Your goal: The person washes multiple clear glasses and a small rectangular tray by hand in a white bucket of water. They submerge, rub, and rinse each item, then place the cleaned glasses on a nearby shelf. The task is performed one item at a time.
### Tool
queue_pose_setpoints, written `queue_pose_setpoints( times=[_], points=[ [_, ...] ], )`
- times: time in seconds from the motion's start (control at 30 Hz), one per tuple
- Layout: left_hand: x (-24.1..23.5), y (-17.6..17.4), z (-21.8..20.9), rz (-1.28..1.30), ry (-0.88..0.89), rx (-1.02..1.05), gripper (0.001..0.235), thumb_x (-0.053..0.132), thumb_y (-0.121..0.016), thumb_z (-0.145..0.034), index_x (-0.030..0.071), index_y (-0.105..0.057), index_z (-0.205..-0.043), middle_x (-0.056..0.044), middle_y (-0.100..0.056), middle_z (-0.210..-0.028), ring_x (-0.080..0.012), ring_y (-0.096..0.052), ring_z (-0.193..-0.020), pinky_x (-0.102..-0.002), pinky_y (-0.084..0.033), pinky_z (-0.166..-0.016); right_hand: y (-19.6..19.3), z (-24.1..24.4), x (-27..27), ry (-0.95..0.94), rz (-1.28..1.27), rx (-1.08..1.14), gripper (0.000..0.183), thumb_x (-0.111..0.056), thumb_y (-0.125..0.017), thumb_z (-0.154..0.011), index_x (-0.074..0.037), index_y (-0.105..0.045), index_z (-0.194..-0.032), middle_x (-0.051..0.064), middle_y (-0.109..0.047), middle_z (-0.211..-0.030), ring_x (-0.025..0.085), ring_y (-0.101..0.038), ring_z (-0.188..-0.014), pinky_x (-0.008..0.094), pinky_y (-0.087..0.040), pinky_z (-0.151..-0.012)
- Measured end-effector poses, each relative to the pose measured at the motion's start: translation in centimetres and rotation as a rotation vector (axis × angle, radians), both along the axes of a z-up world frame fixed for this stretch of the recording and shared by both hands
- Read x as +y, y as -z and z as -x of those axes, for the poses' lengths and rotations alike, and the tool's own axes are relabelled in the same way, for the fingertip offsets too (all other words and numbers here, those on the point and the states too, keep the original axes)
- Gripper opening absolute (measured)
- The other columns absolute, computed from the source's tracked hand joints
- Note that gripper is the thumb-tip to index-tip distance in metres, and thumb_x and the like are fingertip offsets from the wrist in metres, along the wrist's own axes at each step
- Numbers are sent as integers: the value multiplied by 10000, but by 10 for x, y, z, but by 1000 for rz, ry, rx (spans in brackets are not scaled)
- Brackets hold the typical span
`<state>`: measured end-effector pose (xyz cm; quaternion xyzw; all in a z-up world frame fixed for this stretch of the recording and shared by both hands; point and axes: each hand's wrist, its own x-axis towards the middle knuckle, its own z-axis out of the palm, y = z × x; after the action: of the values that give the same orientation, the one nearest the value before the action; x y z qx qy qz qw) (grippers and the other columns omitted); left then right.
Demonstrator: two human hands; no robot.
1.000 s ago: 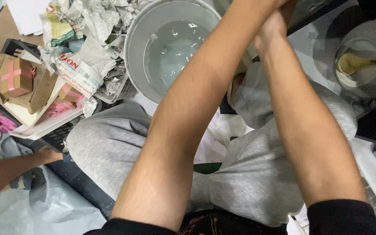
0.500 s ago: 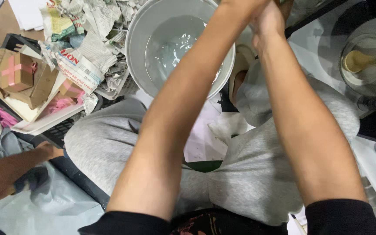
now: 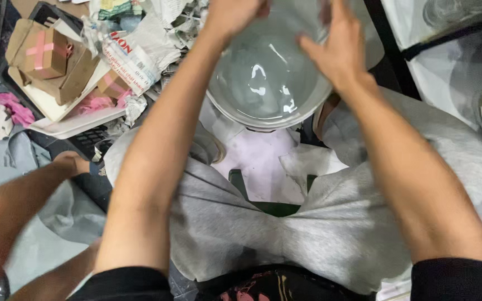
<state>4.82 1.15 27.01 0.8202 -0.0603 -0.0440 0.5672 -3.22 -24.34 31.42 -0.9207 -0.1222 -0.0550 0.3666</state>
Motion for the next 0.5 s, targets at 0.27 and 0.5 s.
queue_pose_setpoints(
  times=[0.27,0.5],
  points=[
    [-23,86,39,79,-350,609,1019,641,-766,-757,-57,-339,-1365,-234,-661,-1078,-300,-749,-765,-425,-692,-544,22,14,60,-86,501,560,756,-448,-896,-749,50,-595,-1231,260,-707,-1057,407,-696,-1011,477,-542,-913],
    [-48,142,37,79,-411,858,1413,501,-836,-677,94,181,-1570,-314,-558,-1373,-448,-714,-1054,-575,-670,-673,60,7,81,-88,595,697,825,-532,-897,-716,70,-624,-1210,257,-693,-1151,391,-683,-1081,467,-542,-937]
  ],
)
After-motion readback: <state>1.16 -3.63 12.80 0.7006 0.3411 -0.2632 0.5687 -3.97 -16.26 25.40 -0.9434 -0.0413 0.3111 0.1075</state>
